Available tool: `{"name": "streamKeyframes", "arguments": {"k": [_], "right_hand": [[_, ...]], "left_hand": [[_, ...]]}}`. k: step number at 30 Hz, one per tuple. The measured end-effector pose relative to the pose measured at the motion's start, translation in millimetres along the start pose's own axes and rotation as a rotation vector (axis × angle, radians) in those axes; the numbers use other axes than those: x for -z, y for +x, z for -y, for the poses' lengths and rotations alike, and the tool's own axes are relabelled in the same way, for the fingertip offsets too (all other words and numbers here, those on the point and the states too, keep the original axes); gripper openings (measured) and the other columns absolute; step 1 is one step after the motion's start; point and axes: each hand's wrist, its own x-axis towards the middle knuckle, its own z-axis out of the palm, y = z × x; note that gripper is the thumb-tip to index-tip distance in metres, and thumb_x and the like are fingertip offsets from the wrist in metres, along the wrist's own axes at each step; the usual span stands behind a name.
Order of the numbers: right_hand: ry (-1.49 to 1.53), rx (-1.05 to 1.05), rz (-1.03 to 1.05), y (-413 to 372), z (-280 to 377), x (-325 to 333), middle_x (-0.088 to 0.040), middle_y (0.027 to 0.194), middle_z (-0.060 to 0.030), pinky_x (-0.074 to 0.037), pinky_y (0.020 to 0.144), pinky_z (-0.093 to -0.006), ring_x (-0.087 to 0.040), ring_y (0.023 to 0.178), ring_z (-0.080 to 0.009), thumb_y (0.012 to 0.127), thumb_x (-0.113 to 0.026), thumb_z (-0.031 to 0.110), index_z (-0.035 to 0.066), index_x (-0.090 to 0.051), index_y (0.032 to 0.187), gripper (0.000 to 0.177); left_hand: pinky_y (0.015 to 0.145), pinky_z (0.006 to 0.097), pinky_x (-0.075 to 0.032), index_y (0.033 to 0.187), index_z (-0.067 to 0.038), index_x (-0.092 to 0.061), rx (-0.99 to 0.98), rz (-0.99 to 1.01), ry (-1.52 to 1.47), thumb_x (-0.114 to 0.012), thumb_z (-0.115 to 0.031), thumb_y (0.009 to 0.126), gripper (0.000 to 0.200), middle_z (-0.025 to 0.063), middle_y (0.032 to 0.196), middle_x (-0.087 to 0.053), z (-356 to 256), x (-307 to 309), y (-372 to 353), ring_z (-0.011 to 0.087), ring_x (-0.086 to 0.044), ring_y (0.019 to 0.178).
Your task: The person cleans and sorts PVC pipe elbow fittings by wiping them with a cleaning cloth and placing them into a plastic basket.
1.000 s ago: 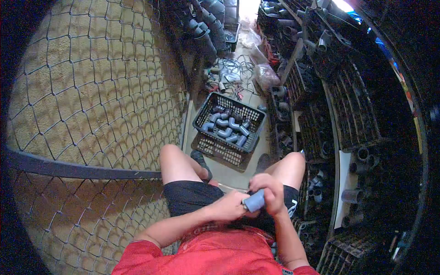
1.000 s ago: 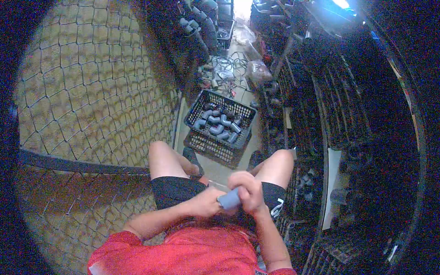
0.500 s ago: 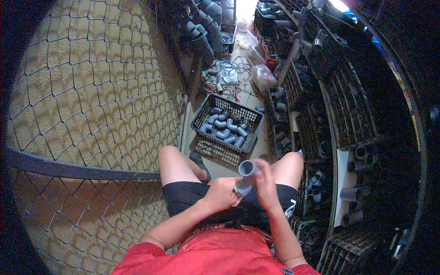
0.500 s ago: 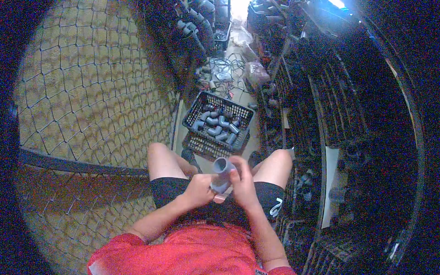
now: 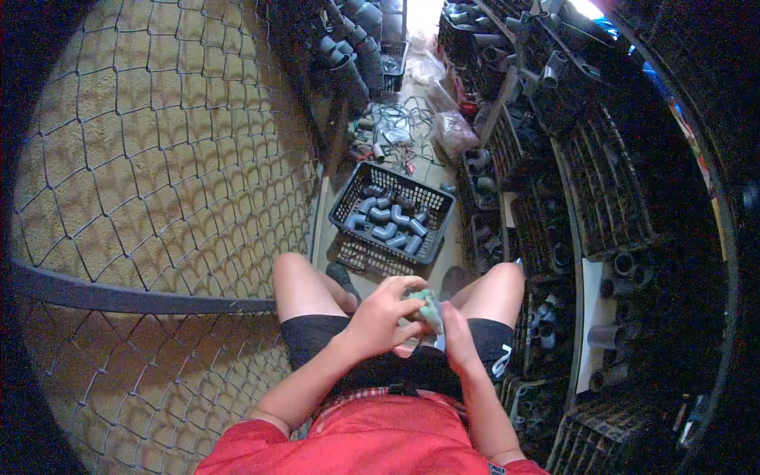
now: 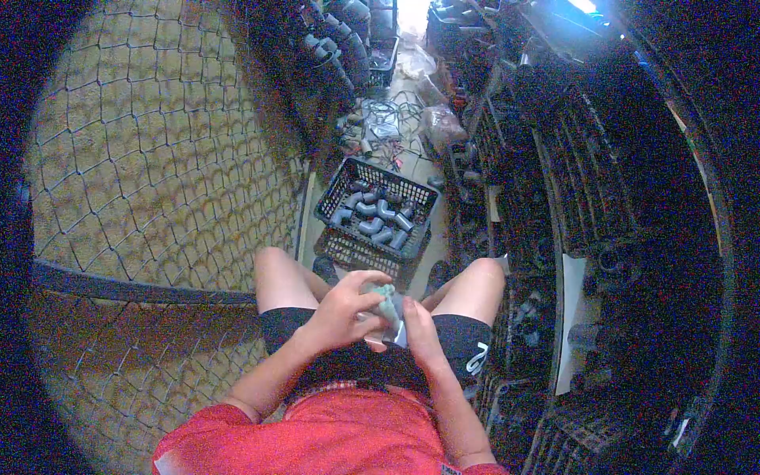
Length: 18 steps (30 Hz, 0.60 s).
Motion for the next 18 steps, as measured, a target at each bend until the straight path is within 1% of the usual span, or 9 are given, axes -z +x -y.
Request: {"name": "streamKeyframes", "arguments": {"k": [3, 5, 6, 7, 10, 12, 13, 17, 18], "right_hand": [[-0.149, 0.074, -0.037, -5.7, 0.8, 1.5, -0.067, 0.103, -0.0130, -0.051, 0.078, -0.0351, -0.066, 0.088, -0.0202, 0.103, -0.041, 0.032, 0.000, -0.059, 0.109, 0.038], [-0.610, 0.189, 0.071, -3.8, 7.0, 2.4, -0.067, 0.096, -0.0197, -0.051, 0.077, -0.0390, -0.068, 0.088, -0.0309, 0.099, -0.046, 0.025, -0.002, -0.060, 0.103, 0.031], [-0.629, 0.201, 0.018, -9.9, 11.7, 1.8, -0.066, 0.090, -0.0234, -0.050, 0.076, -0.0417, -0.066, 0.087, -0.0386, 0.095, -0.050, 0.021, -0.003, -0.059, 0.100, 0.026], [-0.629, 0.203, 0.014, -9.0, 14.0, 3.2, -0.066, 0.090, -0.0234, -0.050, 0.076, -0.0417, -0.066, 0.087, -0.0386, 0.095, -0.050, 0.021, -0.003, -0.059, 0.100, 0.026], [-0.736, 0.204, 0.061, -5.8, 10.1, 6.2, -0.066, 0.088, -0.0235, -0.050, 0.074, -0.0410, -0.068, 0.083, -0.0367, 0.096, -0.051, 0.022, -0.003, -0.059, 0.100, 0.027], [-0.542, 0.259, -0.017, 0.0, -10.7, 10.3, -0.067, 0.089, -0.0171, -0.050, 0.073, -0.0371, -0.067, 0.082, -0.0271, 0.099, -0.049, 0.027, -0.002, -0.060, 0.101, 0.031], [-0.541, 0.259, -0.016, -0.5, -13.4, 8.6, -0.067, 0.089, -0.0171, -0.050, 0.073, -0.0371, -0.067, 0.082, -0.0271, 0.099, -0.049, 0.027, -0.002, -0.060, 0.101, 0.031], [-0.024, 0.169, -0.084, -3.8, -11.5, -11.6, -0.064, 0.095, -0.0047, -0.047, 0.078, -0.0291, -0.060, 0.087, -0.0131, 0.103, -0.043, 0.039, 0.001, -0.059, 0.105, 0.041], [0.088, 0.095, -0.144, -5.4, -9.5, -16.1, -0.061, 0.098, -0.0019, -0.046, 0.081, -0.0262, -0.057, 0.090, -0.0096, 0.103, -0.040, 0.045, 0.002, -0.058, 0.106, 0.046]], "left_hand": [[0.107, 0.0450, -0.038, 0.104, -0.008, -0.068, -0.009, 0.170, -0.171, -0.077, -0.015, 0.072, 0.034, 0.0169, 0.139, -0.047, 1.5, -8.3, -5.0, 0.0358, -0.047, 0.127], [0.110, 0.0445, -0.033, 0.107, -0.010, -0.068, -0.007, 0.274, -0.320, -0.077, -0.016, 0.072, 0.036, 0.0170, 0.143, -0.044, 6.4, -14.8, -7.2, 0.0356, -0.042, 0.131], [0.110, 0.0445, -0.033, 0.107, -0.010, -0.068, -0.009, 0.276, -0.321, -0.077, -0.016, 0.072, 0.036, 0.0170, 0.143, -0.044, 7.8, -15.7, -7.4, 0.0356, -0.042, 0.131], [0.111, 0.0448, -0.033, 0.108, -0.011, -0.067, -0.021, 0.261, -0.329, -0.077, -0.016, 0.072, 0.038, 0.0170, 0.142, -0.045, 9.1, -15.5, -7.4, 0.0358, -0.042, 0.131], [0.110, 0.0456, -0.033, 0.106, -0.010, -0.068, -0.013, 0.234, -0.326, -0.078, -0.013, 0.068, 0.039, 0.0169, 0.138, -0.047, 5.6, -15.1, -7.1, 0.0364, -0.043, 0.130], [0.110, 0.0462, -0.033, 0.103, -0.009, -0.068, 0.005, 0.223, -0.315, -0.078, -0.011, 0.065, 0.040, 0.0167, 0.136, -0.048, 1.8, -16.8, -6.3, 0.0367, -0.044, 0.129], [0.108, 0.0466, -0.035, 0.099, -0.007, -0.068, -0.009, 0.112, -0.234, -0.077, -0.010, 0.062, 0.039, 0.0158, 0.132, -0.051, -0.2, -19.1, -7.0, 0.0367, -0.046, 0.126], [0.102, 0.0469, -0.040, 0.088, -0.003, -0.068, -0.026, -0.248, -0.052, -0.075, -0.006, 0.054, 0.035, 0.0139, 0.118, -0.059, -5.7, -25.9, -5.1, 0.0370, -0.052, 0.119], [0.099, 0.0460, -0.043, 0.083, -0.003, -0.068, 0.001, -0.302, -0.053, -0.076, -0.008, 0.061, 0.023, 0.0136, 0.110, -0.062, -10.5, -25.9, -3.8, 0.0371, -0.055, 0.114]]}}
